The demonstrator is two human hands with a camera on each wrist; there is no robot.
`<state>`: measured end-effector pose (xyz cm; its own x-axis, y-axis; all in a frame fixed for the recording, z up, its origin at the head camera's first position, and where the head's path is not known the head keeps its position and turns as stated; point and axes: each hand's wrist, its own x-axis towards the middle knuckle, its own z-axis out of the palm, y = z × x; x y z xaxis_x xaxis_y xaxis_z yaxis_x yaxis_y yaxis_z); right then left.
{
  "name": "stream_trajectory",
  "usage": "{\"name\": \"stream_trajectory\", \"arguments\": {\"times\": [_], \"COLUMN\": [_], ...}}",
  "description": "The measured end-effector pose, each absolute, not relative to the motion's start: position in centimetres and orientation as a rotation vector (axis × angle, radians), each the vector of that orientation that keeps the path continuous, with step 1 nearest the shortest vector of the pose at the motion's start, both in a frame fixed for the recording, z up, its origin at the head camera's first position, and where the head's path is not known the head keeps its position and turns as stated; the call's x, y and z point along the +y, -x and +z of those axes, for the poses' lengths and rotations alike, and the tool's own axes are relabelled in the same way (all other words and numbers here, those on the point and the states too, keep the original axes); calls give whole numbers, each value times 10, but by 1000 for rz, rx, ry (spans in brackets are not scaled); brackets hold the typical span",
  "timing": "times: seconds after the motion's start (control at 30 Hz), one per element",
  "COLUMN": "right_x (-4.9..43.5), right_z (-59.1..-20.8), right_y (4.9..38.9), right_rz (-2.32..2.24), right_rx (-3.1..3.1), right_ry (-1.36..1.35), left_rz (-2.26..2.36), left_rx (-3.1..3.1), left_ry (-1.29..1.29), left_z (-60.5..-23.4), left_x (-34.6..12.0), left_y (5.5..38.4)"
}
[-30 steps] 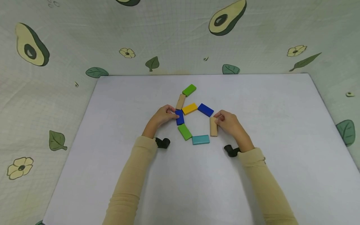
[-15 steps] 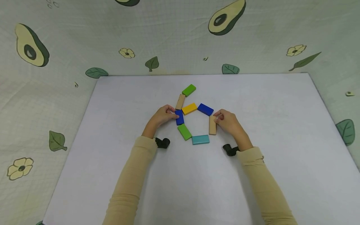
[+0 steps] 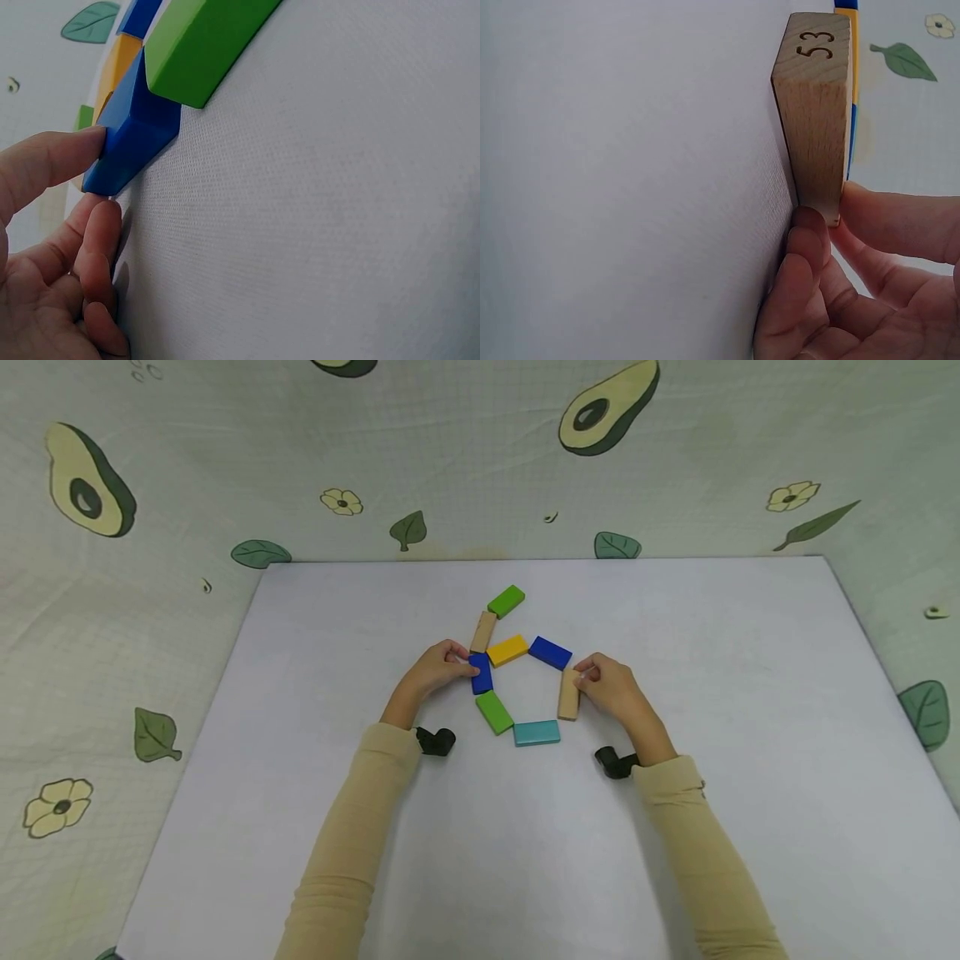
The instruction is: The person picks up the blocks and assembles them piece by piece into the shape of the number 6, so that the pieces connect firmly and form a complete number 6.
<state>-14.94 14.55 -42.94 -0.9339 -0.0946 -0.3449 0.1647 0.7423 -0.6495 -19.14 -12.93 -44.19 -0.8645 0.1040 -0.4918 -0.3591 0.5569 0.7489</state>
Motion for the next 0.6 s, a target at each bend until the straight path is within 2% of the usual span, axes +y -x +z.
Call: {"name": "stream_trajectory", "arguments": {"times": [0.6], "right_x": [147], "right_z": [-434], "right_y": [152], "right_rz": [-1028], "right_rx": [2579], "right_ry": [-68], "left_rz": [1267], "left_rx": [2302], "left_ry": [207], "left_z": [-443], "left_x": [-129], "left_y": [192]}}
